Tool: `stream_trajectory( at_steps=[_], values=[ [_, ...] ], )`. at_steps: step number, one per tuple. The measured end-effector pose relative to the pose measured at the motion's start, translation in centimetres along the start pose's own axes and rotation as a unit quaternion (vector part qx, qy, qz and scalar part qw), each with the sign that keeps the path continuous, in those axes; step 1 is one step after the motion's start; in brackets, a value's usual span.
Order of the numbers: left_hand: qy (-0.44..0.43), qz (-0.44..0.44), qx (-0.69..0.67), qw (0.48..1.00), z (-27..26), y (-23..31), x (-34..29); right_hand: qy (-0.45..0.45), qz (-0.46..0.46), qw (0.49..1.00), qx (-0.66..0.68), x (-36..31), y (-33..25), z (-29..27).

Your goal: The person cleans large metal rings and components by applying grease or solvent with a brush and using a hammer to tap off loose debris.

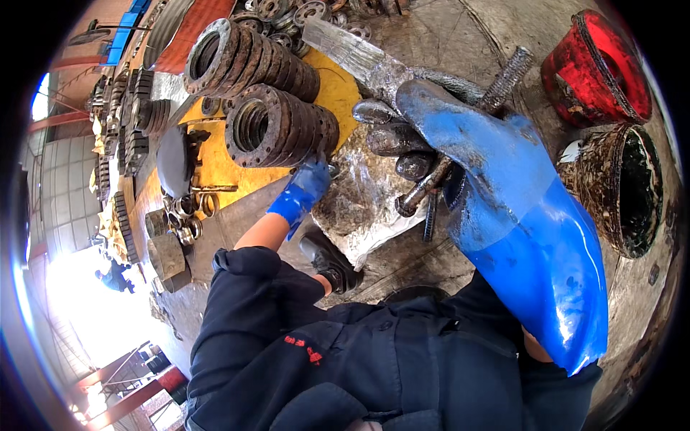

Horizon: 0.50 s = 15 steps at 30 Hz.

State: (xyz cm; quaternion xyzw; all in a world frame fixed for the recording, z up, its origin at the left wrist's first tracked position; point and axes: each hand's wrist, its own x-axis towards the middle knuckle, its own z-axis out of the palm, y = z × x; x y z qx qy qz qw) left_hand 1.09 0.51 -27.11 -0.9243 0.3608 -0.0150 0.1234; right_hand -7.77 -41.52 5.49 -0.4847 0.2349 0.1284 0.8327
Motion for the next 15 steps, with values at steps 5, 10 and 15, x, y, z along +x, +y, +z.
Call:
stream_trajectory(
  at_steps=[5, 10, 15],
  values=[
    [-0.344, -0.1, 0.02, 0.933, -5.9, 2.6, 3.2, 0.003, -0.003, 1.0, -0.002, 0.4, 0.0, -0.2],
    [-0.324, -0.206, 0.021, 0.923, -4.3, 0.9, 1.8, -0.01, -0.012, 1.0, 0.0, 0.2, -0.3, 0.3],
    [-0.342, -0.239, -0.011, 0.909, -8.8, 0.5, 3.2, 0.02, 0.046, 0.999, 0.006, 0.6, -1.1, 1.6]
  ],
)
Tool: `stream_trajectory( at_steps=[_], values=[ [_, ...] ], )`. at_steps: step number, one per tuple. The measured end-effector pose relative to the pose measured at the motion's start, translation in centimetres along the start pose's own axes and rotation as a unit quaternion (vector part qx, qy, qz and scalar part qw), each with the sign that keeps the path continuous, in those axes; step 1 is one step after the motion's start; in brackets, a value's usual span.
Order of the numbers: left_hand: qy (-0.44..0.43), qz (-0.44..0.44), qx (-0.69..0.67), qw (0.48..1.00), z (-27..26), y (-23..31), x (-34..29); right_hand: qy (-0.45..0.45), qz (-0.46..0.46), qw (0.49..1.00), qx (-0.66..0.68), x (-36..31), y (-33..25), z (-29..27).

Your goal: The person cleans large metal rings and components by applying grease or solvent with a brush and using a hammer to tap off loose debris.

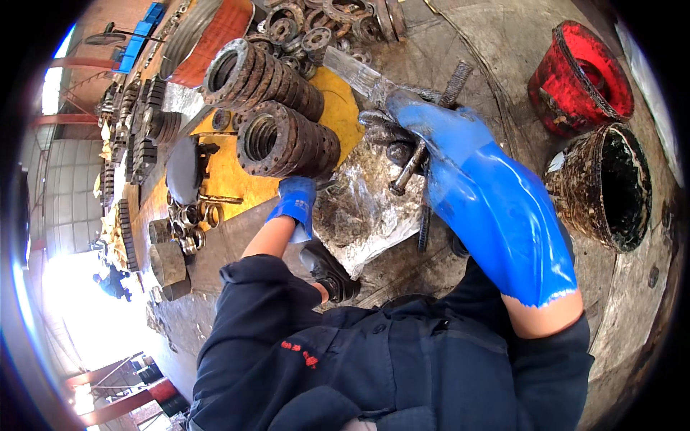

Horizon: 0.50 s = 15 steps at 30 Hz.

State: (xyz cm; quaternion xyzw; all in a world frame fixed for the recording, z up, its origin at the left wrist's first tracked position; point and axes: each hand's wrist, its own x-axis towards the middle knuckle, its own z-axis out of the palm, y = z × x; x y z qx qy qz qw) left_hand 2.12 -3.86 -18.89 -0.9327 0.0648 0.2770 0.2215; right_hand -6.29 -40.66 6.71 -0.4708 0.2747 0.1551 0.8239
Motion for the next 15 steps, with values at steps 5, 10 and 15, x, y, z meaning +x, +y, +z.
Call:
stream_trajectory(
  at_steps=[5, 10, 15],
  values=[
    [-0.003, 0.09, 0.052, 0.995, -8.2, -2.3, -6.5, -0.1, -0.009, 0.993, 0.065, 2.0, 0.4, 0.3],
    [0.182, 0.166, -0.156, 0.956, -10.7, -8.8, -13.0, -0.097, -0.05, 0.99, 0.094, 3.1, 1.1, 2.5],
    [0.124, -0.025, -0.714, 0.689, -12.6, -15.8, -21.4, -0.057, -0.065, 0.994, -0.06, 3.8, 3.4, 5.9]
  ],
)
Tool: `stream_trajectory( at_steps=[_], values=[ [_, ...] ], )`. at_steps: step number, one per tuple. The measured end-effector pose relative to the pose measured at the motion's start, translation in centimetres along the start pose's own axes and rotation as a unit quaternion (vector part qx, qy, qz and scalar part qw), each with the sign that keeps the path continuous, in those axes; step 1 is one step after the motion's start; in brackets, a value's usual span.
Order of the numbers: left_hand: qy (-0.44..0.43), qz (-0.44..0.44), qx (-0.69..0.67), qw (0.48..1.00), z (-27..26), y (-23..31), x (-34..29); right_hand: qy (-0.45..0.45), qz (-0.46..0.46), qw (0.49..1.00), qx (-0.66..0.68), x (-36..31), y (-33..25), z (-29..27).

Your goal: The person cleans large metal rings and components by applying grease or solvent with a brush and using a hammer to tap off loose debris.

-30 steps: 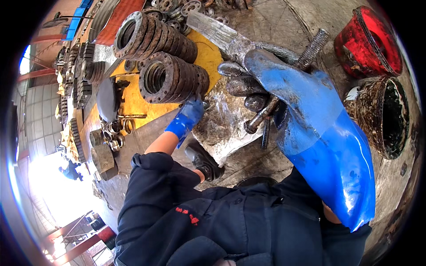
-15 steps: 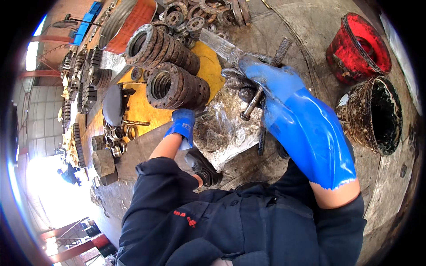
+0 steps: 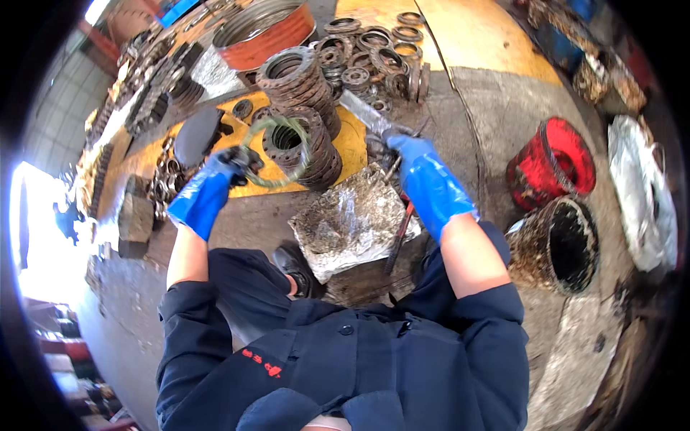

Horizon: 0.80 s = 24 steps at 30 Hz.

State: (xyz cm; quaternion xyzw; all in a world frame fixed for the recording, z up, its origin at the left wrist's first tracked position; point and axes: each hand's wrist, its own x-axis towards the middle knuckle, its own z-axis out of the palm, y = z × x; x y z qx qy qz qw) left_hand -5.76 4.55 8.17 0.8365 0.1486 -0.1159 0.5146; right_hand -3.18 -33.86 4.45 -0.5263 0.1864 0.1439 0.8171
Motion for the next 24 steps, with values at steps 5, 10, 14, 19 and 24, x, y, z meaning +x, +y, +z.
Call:
stream_trajectory(
  at_steps=[5, 10, 14, 19, 24],
  values=[
    [0.204, 0.199, -0.197, 0.938, -3.8, -0.3, -5.8, -0.202, -0.354, 0.646, -0.645, 2.2, 2.8, 1.8],
    [0.312, 0.158, -0.307, 0.885, -7.4, -5.9, -2.9, -0.2, -0.319, 0.225, -0.899, 1.4, -1.2, 9.5],
    [0.328, 0.145, -0.29, 0.887, -8.8, -7.5, -2.1, -0.231, -0.321, 0.14, -0.908, 4.5, -3.2, 10.9],
    [0.363, 0.135, -0.341, 0.857, -10.1, -7.7, -1.0, -0.287, -0.349, 0.11, -0.885, 9.9, -2.6, 9.6],
    [0.372, 0.157, -0.411, 0.817, -11.2, -8.1, 0.1, -0.326, -0.344, 0.122, -0.872, 9.3, -1.8, 12.2]
  ],
)
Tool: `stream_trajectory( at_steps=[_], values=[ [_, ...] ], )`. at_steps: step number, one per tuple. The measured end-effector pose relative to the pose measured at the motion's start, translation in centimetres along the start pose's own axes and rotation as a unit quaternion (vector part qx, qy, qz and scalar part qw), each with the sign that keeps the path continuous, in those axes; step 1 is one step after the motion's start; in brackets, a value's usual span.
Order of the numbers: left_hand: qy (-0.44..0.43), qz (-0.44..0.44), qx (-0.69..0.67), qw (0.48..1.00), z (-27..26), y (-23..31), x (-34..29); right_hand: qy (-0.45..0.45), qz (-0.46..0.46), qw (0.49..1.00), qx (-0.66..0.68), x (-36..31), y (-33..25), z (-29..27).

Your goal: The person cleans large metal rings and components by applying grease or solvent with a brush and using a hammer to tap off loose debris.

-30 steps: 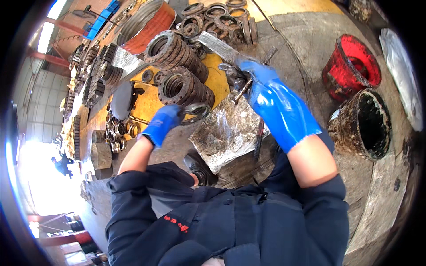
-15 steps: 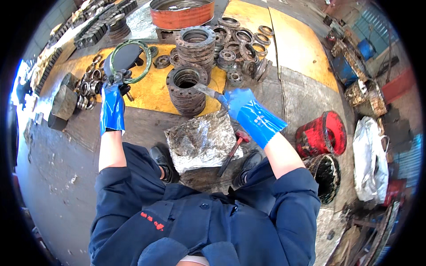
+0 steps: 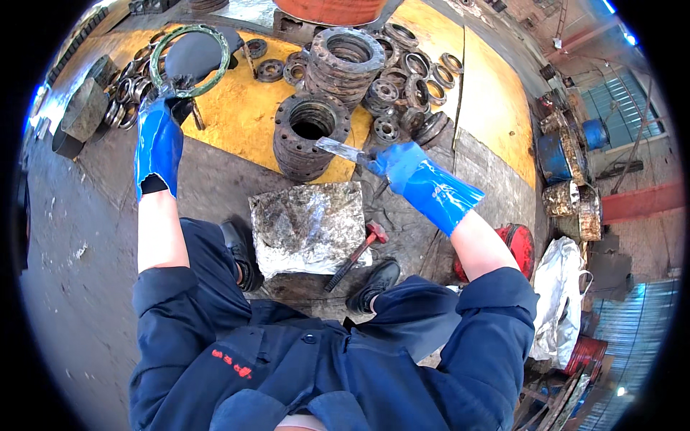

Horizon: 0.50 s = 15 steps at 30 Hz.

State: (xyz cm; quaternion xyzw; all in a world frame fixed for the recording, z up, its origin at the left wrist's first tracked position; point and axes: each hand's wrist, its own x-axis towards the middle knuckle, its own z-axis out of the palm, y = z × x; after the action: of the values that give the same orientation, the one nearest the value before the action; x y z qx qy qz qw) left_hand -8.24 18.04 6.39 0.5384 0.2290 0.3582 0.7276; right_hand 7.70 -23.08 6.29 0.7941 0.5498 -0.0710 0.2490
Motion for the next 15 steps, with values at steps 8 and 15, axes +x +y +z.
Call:
stream_trajectory(
  at_steps=[8, 15],
  values=[
    [-0.01, 0.069, 0.111, 0.991, 1.3, 0.4, -0.8, -0.049, -0.021, 0.999, 0.003, 1.9, -3.3, -2.2],
    [-0.004, 0.023, -0.001, 1.0, 1.8, -0.3, -0.2, -0.101, 0.03, 0.994, 0.023, 5.0, -6.8, -4.3]
  ],
)
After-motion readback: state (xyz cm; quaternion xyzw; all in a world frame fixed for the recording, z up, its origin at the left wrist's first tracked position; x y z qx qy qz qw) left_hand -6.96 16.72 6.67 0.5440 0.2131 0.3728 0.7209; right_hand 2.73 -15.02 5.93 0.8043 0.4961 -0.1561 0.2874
